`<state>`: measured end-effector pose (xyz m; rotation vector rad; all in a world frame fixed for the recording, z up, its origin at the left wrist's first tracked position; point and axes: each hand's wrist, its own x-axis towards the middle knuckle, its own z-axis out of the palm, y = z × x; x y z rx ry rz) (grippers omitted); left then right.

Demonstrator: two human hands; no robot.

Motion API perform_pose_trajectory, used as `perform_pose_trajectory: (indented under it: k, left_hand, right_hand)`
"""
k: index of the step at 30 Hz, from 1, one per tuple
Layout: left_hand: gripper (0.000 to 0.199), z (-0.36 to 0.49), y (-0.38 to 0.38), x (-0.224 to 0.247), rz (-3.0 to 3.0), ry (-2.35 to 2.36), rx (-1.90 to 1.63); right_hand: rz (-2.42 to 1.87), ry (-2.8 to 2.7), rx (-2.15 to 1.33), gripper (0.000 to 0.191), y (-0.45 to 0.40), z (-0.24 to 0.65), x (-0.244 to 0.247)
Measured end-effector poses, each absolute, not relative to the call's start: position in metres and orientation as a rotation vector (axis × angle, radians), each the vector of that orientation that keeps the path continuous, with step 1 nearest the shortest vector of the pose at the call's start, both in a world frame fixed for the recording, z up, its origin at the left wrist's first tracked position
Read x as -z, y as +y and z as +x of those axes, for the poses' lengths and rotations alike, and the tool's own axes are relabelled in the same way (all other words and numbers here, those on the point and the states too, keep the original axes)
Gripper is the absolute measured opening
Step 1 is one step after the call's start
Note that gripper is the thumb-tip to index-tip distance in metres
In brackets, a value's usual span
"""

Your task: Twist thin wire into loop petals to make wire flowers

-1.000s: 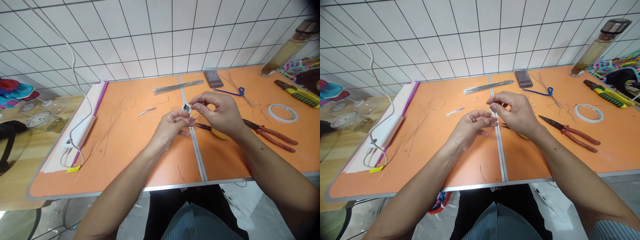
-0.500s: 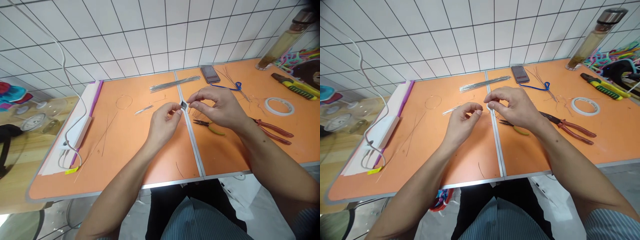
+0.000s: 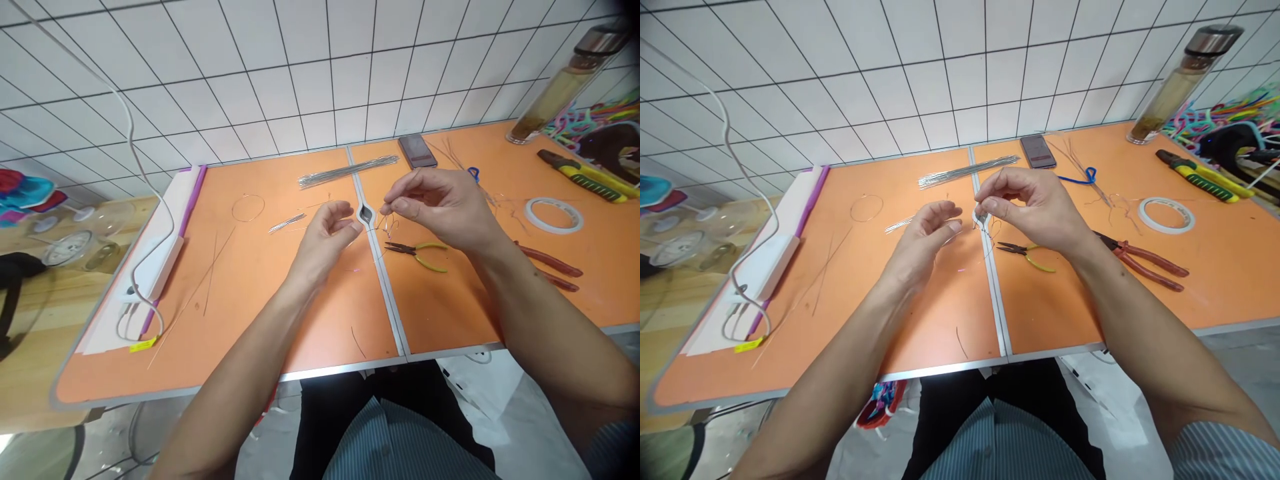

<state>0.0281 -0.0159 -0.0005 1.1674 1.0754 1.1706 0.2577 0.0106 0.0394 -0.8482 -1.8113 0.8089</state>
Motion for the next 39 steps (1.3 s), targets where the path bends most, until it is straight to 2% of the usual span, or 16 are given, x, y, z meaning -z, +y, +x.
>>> perform_pose_trajectory:
  k: [6, 15, 21, 25, 32, 39]
  left_hand:
    - [0.044, 0.035, -0.019, -0.001, 0.900, 0.801, -0.882]
    - [0.042, 0.036, -0.020, 0.000, 0.770, 0.562, -0.815]
    - [0.033, 0.033, -0.017, 0.000, 0.747, 0.593, -0.833]
    - [0.022, 0.031, -0.016, -0.002, 0.780, 0.574, -0.914]
    - [0.016, 0.031, -0.021, -0.014, 0.871, 0.660, -0.978]
    - [0.019, 0.035, -0.025, -0.016, 0.932, 0.727, -0.954]
  right_hand:
    - [-0.687, -1.714, -1.027, 0.019, 0.019, 0.261, -0.033]
    - [-0.564, -1.653, -1.157, 0.015, 0.026, 0.260, -0.022]
    - [-0.524, -1.670, -1.161, 0.010, 0.026, 0.260, -0.025]
    - [-0.575, -1.624, -1.176, 0.016, 0.026, 0.261, -0.027]
    - [-0.679, -1.545, -1.232, 0.024, 0.027, 0.260, -0.028]
    - [-0.780, -1.537, -1.199, 0.031, 0.027, 0.257, -0.027]
